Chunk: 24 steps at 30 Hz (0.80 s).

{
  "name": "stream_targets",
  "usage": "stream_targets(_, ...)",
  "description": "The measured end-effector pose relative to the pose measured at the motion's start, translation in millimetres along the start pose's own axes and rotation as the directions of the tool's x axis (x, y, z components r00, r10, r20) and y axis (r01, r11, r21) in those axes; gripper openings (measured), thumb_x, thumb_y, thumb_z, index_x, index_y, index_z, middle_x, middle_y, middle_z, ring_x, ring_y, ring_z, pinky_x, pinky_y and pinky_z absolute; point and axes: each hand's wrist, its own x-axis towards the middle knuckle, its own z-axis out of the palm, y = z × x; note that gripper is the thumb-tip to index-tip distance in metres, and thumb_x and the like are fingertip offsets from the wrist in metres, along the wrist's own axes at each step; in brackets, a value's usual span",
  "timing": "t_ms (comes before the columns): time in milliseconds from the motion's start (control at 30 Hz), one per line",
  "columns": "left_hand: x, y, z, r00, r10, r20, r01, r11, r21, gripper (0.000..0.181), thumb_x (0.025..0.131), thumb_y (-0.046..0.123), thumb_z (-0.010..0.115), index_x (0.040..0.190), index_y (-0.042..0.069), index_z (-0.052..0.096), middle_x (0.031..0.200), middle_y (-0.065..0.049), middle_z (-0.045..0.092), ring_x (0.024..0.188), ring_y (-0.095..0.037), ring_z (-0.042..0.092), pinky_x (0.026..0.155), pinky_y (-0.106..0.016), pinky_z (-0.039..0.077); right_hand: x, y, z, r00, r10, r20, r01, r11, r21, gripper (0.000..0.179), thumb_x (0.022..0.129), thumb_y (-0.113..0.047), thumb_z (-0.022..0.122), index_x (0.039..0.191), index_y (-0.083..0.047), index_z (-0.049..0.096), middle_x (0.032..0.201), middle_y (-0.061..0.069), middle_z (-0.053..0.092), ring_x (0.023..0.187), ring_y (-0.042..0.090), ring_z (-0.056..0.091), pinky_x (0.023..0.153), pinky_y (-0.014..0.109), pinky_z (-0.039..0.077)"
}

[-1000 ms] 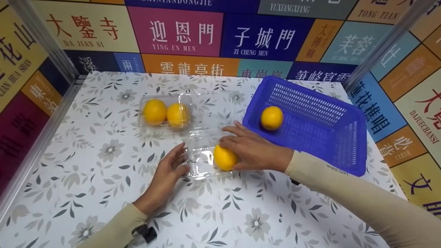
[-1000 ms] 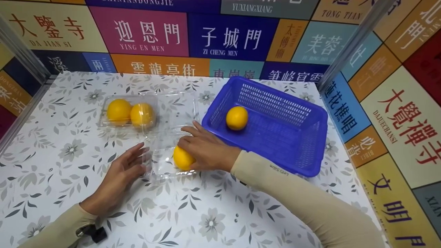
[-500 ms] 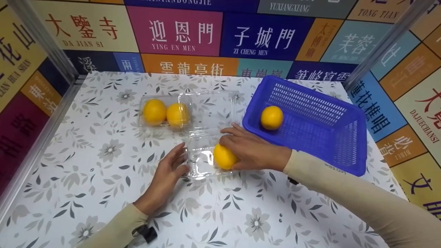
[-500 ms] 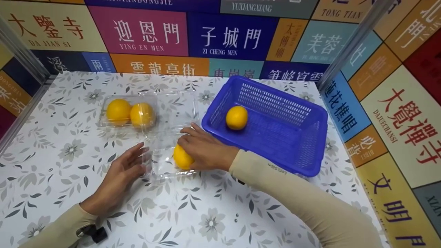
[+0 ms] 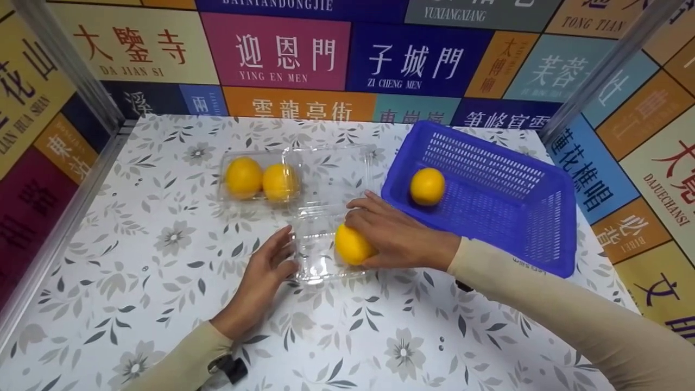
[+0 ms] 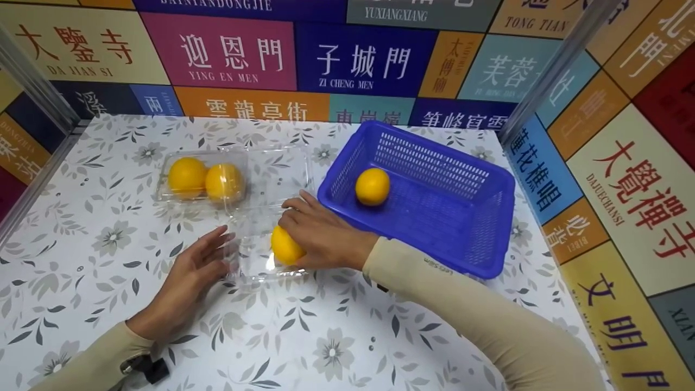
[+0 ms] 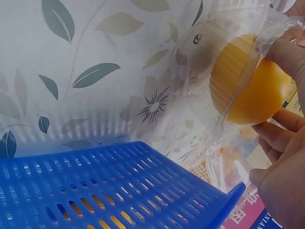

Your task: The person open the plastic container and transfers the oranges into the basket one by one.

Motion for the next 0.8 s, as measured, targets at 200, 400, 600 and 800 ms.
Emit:
stream_targets(200, -0.1, -1.0, -0.1, 1.000, 0.001, 0.003, -0.001, 1.000, 0.014, 0.073, 0.104, -0.004, 0.061, 0.172, 0.009, 0.037, 0.173, -0.018, 0.040, 0.157, -0.035, 0.044, 0.123, -0.045, 0.045, -0.8, -3, -4, 0.999, 0.011, -0.045, -0.011, 1.000, -0.005, 0.071, 0.090, -0.045, 0.092, 0.139, -0.004, 0.062, 0.140, 0.012, 0.067, 0.154, 0.034, 0.042, 0.137, 0.055, 0.012)
stream_targets(400, 0.3, -1.1, 0.3, 1.000, 0.000, 0.002, 0.000, 1.000, 0.000, 0.075, 0.103, -0.004, 0.061, 0.172, 0.010, 0.037, 0.173, -0.018, 0.041, 0.158, -0.034, 0.044, 0.124, -0.047, 0.044, -1.4, -8, -8, 0.997, 0.028, -0.070, -0.028, 1.000, -0.009, 0.071, 0.089, -0.043, 0.092, 0.140, -0.004, 0.062, 0.143, 0.014, 0.066, 0.154, 0.035, 0.042, 0.137, 0.054, 0.010)
stream_targets(600, -0.8, -1.8, -0.4, 1.000, 0.004, -0.002, -0.004, 1.000, 0.007, 0.075, 0.103, -0.005, 0.061, 0.172, 0.010, 0.036, 0.172, -0.018, 0.042, 0.157, -0.035, 0.044, 0.123, -0.045, 0.046, -0.7, -10, -8, 0.996, 0.044, -0.079, -0.044, 0.999, 0.010, 0.072, 0.088, -0.046, 0.093, 0.139, -0.005, 0.062, 0.142, 0.013, 0.066, 0.153, 0.034, 0.042, 0.137, 0.055, 0.012)
stream_targets(800, 0.2, -1.2, 0.6, 1.000, 0.002, 0.007, -0.002, 1.000, -0.002, 0.075, 0.103, -0.006, 0.060, 0.172, 0.009, 0.035, 0.173, -0.018, 0.041, 0.158, -0.035, 0.043, 0.125, -0.046, 0.044, -2.1, -12, -9, 0.994, 0.070, -0.087, -0.065, 0.996, 0.057, 0.074, 0.086, -0.045, 0.095, 0.139, -0.005, 0.062, 0.144, 0.014, 0.065, 0.153, 0.033, 0.041, 0.137, 0.054, 0.013)
